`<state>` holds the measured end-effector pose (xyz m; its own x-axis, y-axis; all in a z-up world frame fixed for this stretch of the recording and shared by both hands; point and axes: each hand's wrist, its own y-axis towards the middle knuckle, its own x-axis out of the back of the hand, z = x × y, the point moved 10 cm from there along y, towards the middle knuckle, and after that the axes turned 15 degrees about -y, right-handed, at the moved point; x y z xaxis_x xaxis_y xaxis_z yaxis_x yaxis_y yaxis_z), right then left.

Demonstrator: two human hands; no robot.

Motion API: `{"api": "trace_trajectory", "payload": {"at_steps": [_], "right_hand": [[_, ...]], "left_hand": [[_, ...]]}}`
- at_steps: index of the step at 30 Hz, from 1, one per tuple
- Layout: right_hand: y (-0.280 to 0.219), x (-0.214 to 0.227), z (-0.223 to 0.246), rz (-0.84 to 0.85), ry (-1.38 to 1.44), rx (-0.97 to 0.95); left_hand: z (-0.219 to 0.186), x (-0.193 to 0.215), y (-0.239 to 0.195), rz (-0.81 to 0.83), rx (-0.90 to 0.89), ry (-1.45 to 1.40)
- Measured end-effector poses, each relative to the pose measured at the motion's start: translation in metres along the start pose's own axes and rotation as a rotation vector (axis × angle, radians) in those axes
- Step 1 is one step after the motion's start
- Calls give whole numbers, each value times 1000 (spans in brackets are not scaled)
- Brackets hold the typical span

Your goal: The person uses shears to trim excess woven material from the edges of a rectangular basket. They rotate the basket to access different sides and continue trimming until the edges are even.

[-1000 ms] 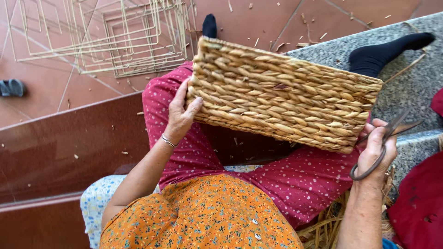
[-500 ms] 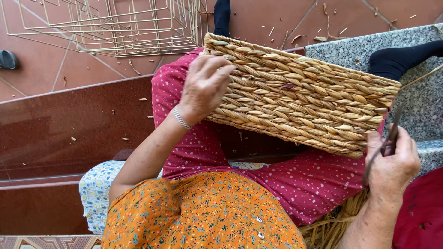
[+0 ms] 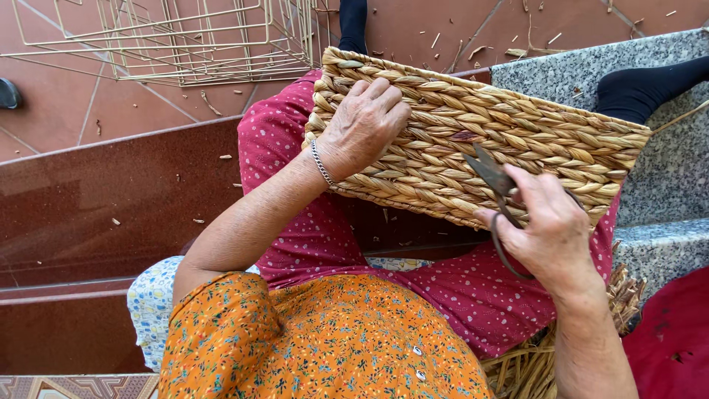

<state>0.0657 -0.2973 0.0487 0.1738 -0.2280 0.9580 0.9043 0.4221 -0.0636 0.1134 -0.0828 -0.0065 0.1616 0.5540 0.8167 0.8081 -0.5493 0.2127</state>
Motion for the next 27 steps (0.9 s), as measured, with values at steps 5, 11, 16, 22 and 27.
{"api": "trace_trajectory", "payload": {"at_steps": [5,11,16,22,27], "right_hand": [[24,-6,23,3,-77,87],[36,-14,30,-3,-132,122],[40,-17,35,-2,-165,151],[50,-16,51,-37,-207,231],[48,-8,30,-23,-142,132]], "left_hand": [[-9,-13,10,74,-82,167],[10,-21,9,132,-45,52],[36,17,0,-41,32,-178],[54,44,-19,-104,155,-240],[82,72,-69,-155,415,-162]]}}
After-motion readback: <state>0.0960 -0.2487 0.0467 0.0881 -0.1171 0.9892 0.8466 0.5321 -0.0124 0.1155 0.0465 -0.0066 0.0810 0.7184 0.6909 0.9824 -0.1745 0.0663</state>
